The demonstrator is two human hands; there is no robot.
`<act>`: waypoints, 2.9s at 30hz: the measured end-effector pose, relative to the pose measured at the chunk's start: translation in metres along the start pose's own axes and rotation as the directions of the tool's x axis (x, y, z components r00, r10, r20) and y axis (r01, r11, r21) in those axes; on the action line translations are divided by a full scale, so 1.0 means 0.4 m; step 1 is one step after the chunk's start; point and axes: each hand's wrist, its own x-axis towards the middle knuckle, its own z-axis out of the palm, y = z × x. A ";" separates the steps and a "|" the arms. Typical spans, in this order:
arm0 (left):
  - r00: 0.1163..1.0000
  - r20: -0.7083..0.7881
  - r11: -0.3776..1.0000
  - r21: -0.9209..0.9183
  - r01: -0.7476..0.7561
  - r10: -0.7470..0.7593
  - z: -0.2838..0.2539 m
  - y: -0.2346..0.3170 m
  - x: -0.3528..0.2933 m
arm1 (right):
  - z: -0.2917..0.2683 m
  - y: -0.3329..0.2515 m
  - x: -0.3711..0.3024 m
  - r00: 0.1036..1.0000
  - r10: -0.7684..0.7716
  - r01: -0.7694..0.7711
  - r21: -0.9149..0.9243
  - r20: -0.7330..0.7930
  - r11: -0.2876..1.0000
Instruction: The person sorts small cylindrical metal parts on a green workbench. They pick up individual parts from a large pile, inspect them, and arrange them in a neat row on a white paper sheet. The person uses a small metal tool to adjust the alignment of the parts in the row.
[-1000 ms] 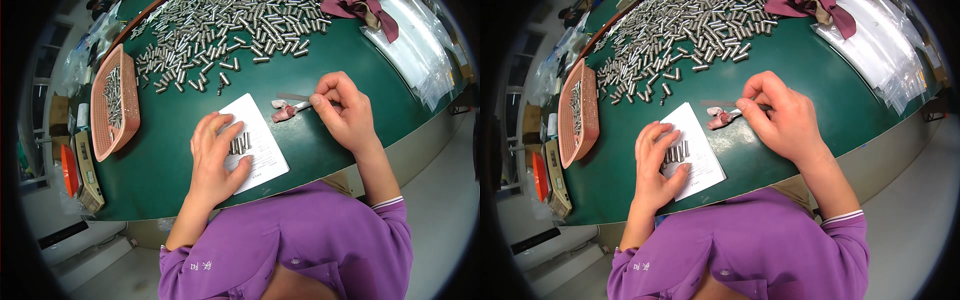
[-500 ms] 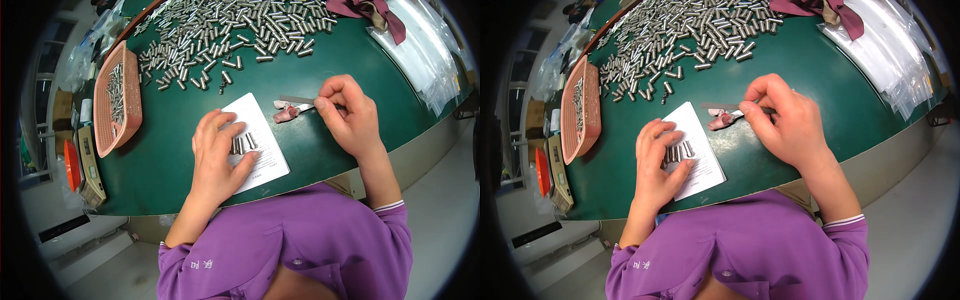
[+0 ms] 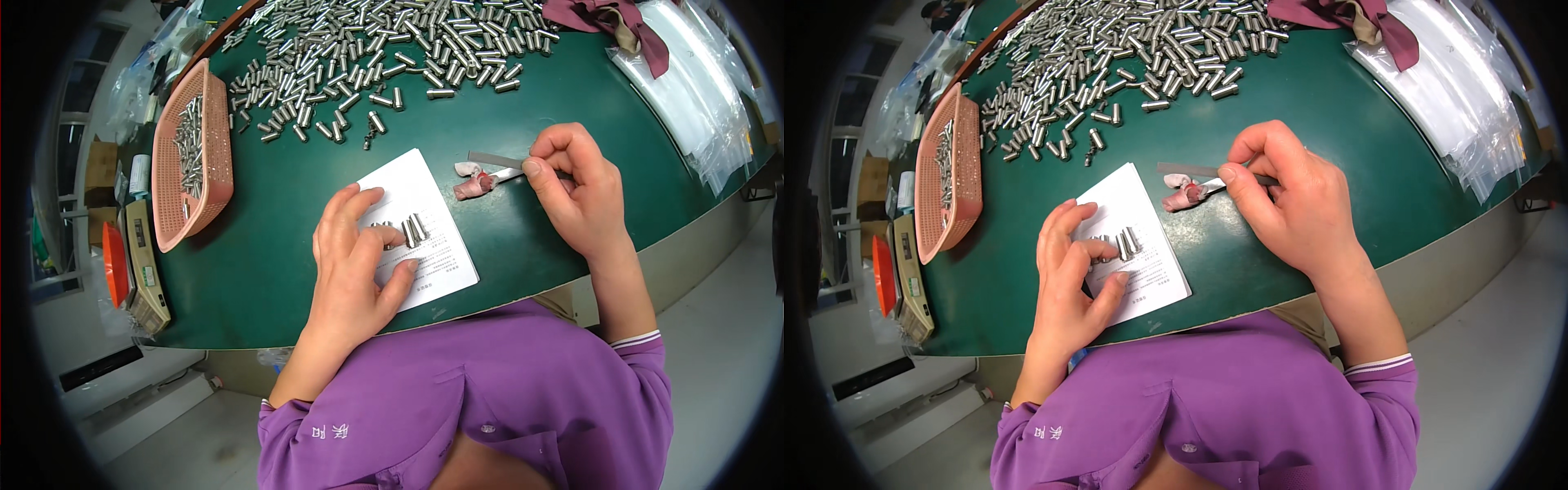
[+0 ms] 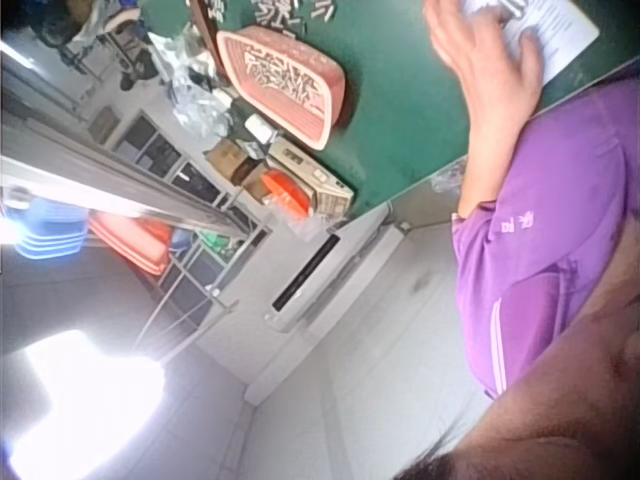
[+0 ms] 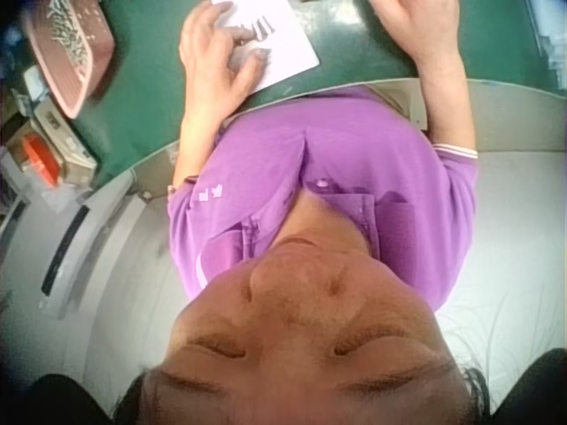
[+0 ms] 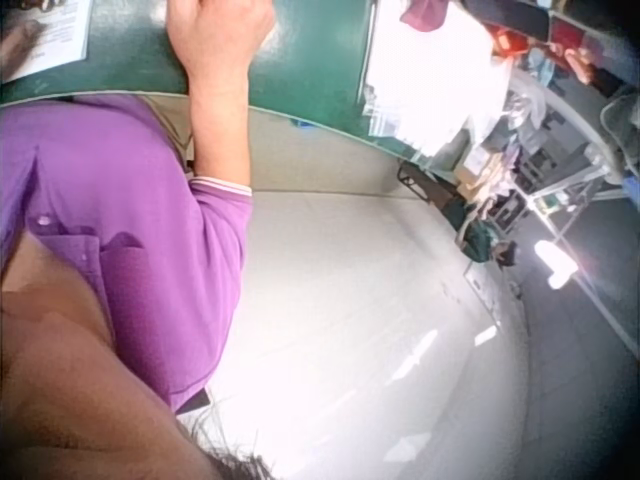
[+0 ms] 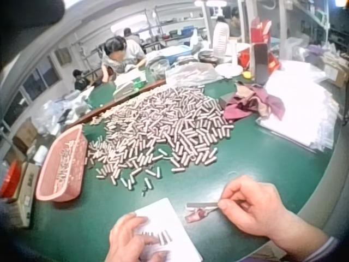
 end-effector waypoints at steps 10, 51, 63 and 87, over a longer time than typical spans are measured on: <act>1.000 0.014 1.000 -0.016 0.003 -0.003 0.003 0.003 0.004 | 0.003 -0.009 0.000 0.990 -0.065 0.078 -0.105 0.123 0.991; 0.987 -0.155 0.982 -0.188 0.003 -0.033 0.028 -0.034 0.009 | 0.015 -0.019 -0.008 0.976 -0.113 0.124 -0.049 0.185 0.991; 0.975 -0.139 0.773 -0.633 0.048 -0.174 0.038 -0.054 -0.004 | 0.013 -0.084 0.001 0.965 -0.005 -0.019 0.086 0.261 0.996; 0.975 -0.124 0.666 -0.746 0.031 -0.184 0.041 -0.059 -0.021 | 0.048 -0.140 0.057 0.820 0.080 -0.136 0.057 0.567 0.989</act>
